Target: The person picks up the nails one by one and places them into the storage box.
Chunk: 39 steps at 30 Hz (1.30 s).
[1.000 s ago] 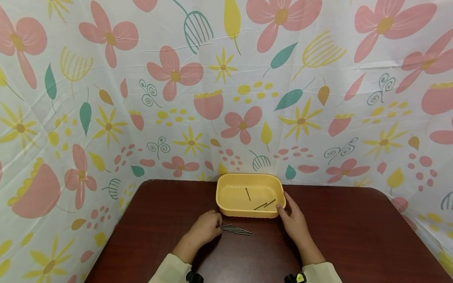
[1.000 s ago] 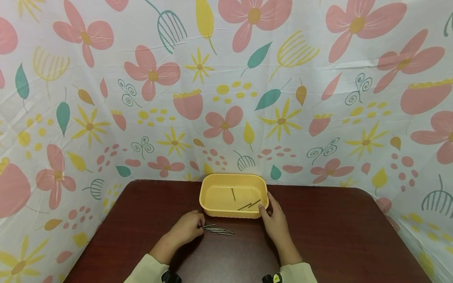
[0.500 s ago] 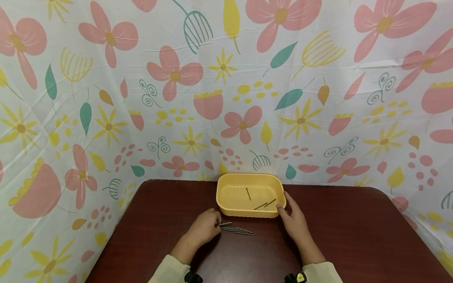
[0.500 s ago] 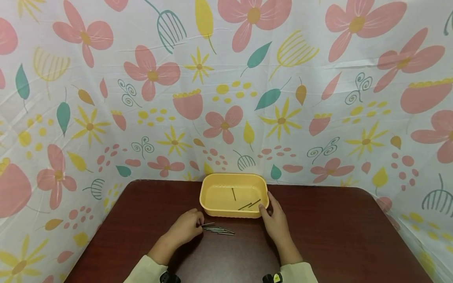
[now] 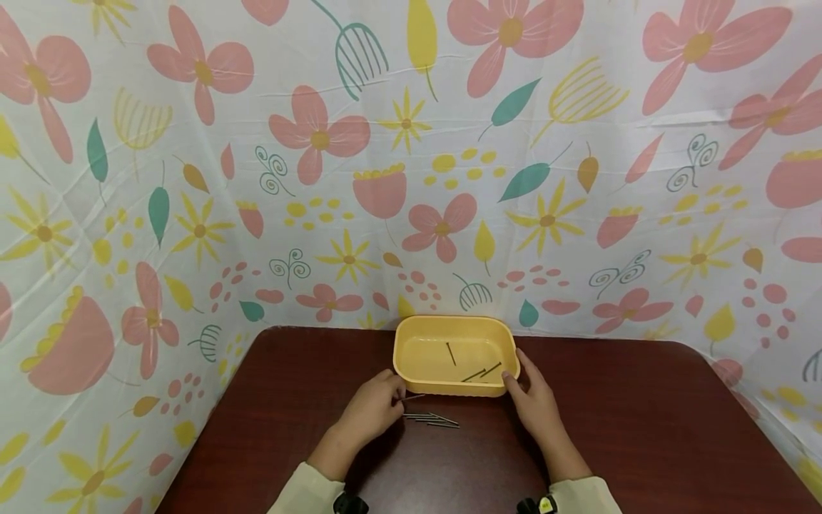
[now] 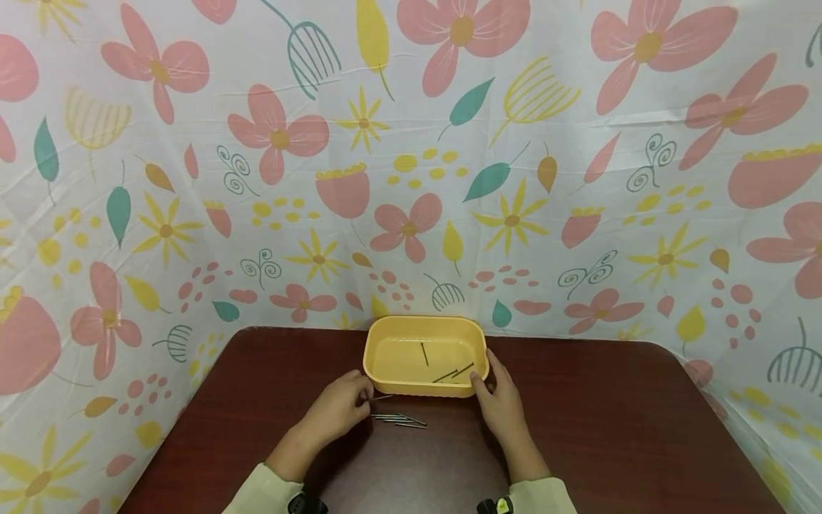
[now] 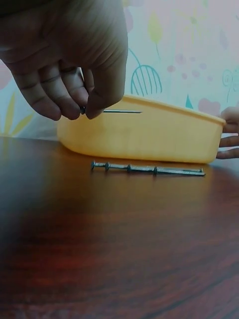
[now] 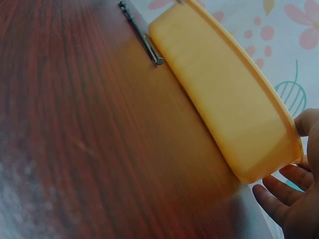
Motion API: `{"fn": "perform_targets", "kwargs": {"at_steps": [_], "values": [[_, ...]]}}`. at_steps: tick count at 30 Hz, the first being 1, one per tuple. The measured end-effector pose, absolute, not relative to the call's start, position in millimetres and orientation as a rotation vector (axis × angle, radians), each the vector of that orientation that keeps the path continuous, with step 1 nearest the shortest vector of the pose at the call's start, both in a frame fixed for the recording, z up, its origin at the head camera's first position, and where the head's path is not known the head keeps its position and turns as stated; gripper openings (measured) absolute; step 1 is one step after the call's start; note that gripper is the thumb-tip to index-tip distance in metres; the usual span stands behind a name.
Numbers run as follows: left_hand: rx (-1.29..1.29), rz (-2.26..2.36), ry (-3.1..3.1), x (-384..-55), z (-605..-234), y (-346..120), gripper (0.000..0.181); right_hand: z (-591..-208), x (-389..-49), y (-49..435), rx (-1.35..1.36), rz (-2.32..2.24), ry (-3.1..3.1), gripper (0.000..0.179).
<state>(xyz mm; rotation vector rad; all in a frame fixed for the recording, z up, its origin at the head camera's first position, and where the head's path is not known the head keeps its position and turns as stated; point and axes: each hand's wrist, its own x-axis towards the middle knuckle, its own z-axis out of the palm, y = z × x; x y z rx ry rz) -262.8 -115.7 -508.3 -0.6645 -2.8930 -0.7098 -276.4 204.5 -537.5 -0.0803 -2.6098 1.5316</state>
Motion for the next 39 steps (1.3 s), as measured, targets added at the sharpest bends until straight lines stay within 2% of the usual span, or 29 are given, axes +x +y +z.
{"fn": "perform_targets", "kwargs": {"at_steps": [11,20,39], "values": [[-0.675,-0.834,-2.743,-266,-495,-111,0.011,-539,-276,206,-0.069,1.534,-2.608,0.066],[-0.582,-0.804,-2.643,-274,-490,-103,0.011,-540,-275,207,-0.075,1.532,-2.608,0.066],[-0.483,-0.910,-2.537,-293,-497,-91,0.009,-540,-276,206,-0.068,1.536,-2.601,0.066]]}}
